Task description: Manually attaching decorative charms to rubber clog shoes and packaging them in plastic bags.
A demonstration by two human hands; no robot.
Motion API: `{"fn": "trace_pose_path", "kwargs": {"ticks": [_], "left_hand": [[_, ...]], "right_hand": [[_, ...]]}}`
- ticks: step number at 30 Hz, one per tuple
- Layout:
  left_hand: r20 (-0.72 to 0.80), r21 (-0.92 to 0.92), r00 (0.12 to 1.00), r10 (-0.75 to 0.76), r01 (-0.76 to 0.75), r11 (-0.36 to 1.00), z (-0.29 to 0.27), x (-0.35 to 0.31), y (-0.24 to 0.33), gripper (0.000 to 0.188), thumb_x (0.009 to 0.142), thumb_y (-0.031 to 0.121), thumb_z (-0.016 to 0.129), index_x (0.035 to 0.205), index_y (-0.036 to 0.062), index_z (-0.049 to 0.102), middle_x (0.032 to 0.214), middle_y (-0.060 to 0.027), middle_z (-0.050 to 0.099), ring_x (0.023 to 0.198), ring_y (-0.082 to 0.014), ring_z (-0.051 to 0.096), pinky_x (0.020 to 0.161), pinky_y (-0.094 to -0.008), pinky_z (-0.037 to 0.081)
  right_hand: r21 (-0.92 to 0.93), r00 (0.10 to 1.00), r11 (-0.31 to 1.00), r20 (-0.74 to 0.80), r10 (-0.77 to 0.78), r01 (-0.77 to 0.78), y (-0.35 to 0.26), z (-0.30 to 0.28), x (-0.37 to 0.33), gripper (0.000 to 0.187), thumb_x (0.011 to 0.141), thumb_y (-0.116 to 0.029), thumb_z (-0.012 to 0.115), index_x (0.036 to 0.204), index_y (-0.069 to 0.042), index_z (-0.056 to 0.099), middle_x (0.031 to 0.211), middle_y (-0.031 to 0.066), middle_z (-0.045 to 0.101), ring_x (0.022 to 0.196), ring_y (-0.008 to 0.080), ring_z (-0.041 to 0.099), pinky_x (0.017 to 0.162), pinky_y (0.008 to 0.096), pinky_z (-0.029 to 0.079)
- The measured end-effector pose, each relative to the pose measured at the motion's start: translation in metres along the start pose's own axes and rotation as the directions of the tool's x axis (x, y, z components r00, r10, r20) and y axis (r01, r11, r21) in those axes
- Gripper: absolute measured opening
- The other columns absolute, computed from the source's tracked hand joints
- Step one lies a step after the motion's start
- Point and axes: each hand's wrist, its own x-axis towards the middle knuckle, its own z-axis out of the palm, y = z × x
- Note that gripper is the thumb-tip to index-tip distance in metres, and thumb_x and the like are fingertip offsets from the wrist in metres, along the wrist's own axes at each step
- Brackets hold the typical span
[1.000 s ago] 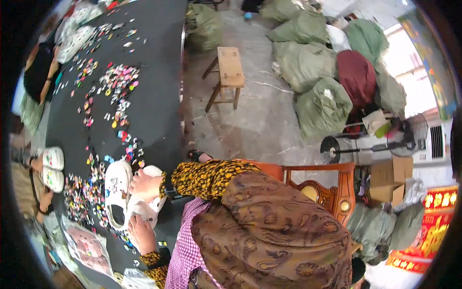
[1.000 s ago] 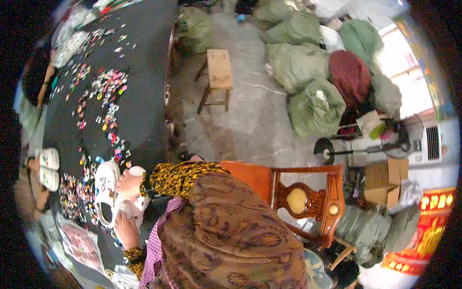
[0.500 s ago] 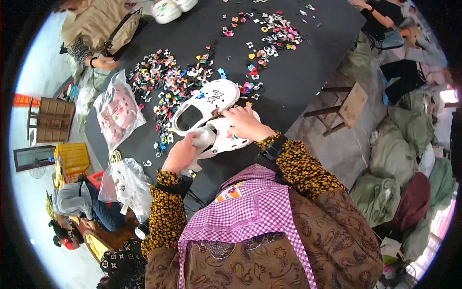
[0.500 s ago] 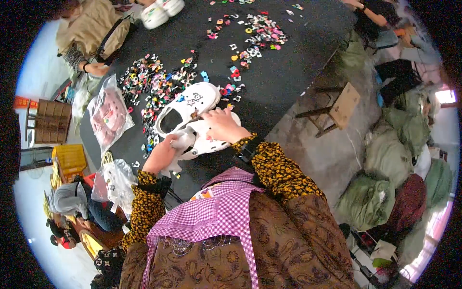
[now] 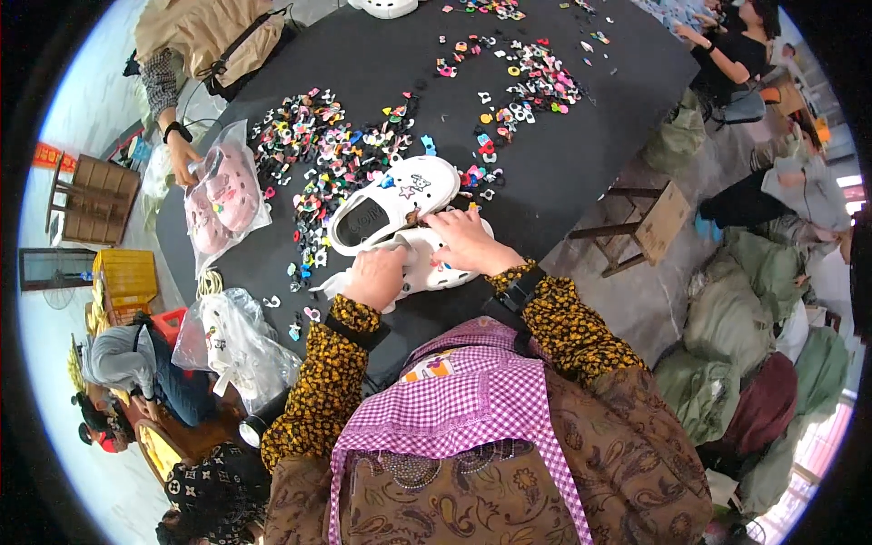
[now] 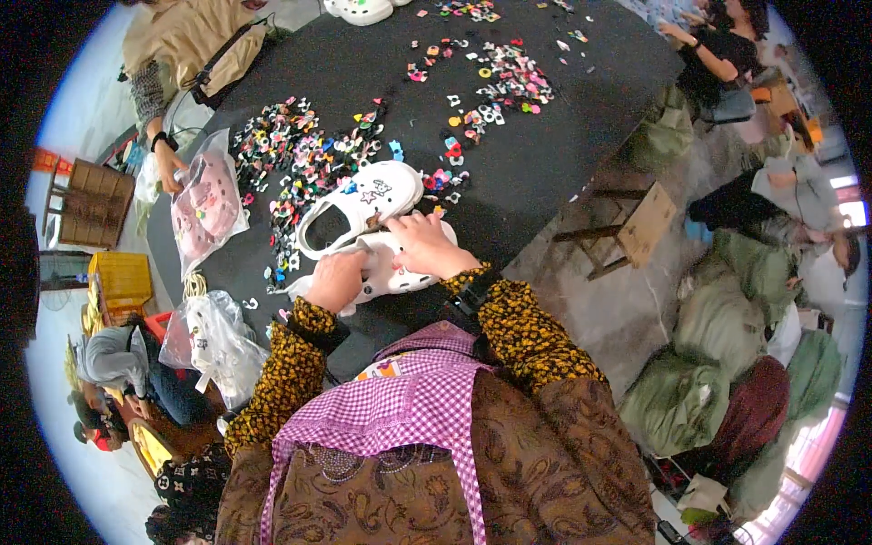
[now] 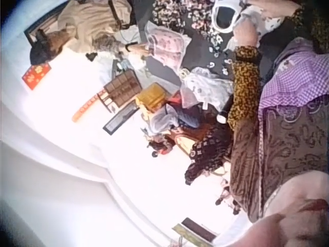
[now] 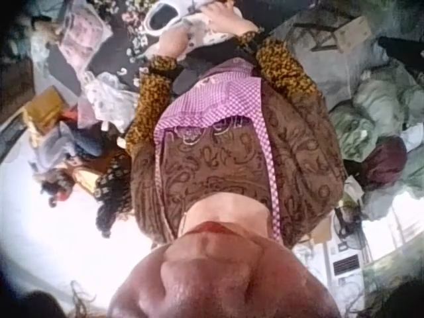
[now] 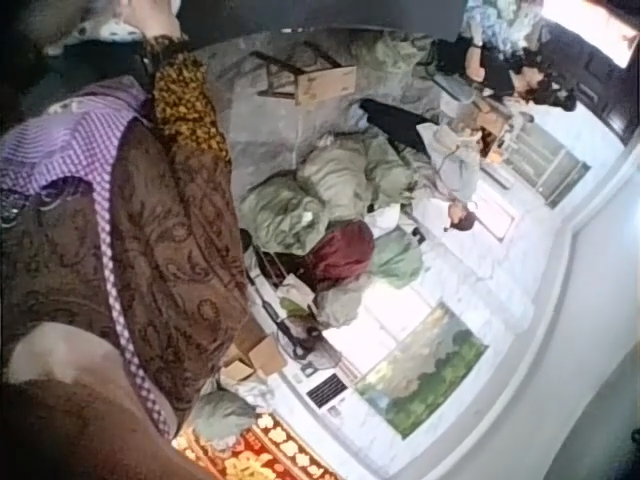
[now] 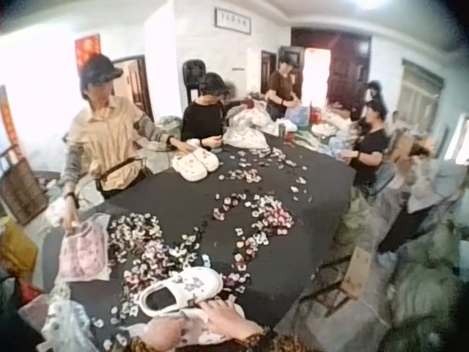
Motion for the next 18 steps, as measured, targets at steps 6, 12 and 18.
{"fn": "trace_pose_path", "kwargs": {"ticks": [6,12,18], "left_hand": [[-0.044,-0.397,0.999,-0.022,0.002,0.918,0.004,0.0,-0.01,0.027,0.076,0.005,0.047,0.099,0.002,0.062,0.085,-0.0214,0.063,0.083,-0.0356,0.062,0.075,-0.0409,0.048],[0.248,-0.854,0.958,-0.146,0.287,0.434,0.003,-0.011,-0.011,0.049,0.078,-0.001,0.046,0.128,0.0003,0.047,0.094,-0.0149,0.064,0.078,-0.0233,0.064,0.07,-0.0321,0.051],[0.397,-0.879,0.907,-0.145,0.42,0.225,0.006,-0.012,-0.009,0.044,0.081,0.004,0.049,0.124,-0.0027,0.049,0.093,-0.01,0.064,0.077,-0.0165,0.062,0.067,-0.0296,0.05]], "right_hand": [[0.048,0.998,0.998,0.049,0.046,-0.048,0.001,-0.004,0.0,0.066,0.068,-0.023,0.069,0.127,-0.009,0.044,0.115,0.0145,0.052,0.113,0.0291,0.045,0.094,0.0471,0.029],[0.174,0.999,0.984,-0.024,-0.044,0.048,0.007,0.001,0.007,0.066,0.063,-0.019,0.07,0.123,-0.008,0.046,0.116,0.015,0.053,0.113,0.031,0.046,0.095,0.0419,0.033],[0.088,0.967,0.971,-0.145,-0.208,0.222,0.006,-0.007,0.008,0.062,0.059,-0.017,0.07,0.117,-0.007,0.051,0.111,0.0136,0.055,0.107,0.032,0.05,0.091,0.042,0.037]]}}
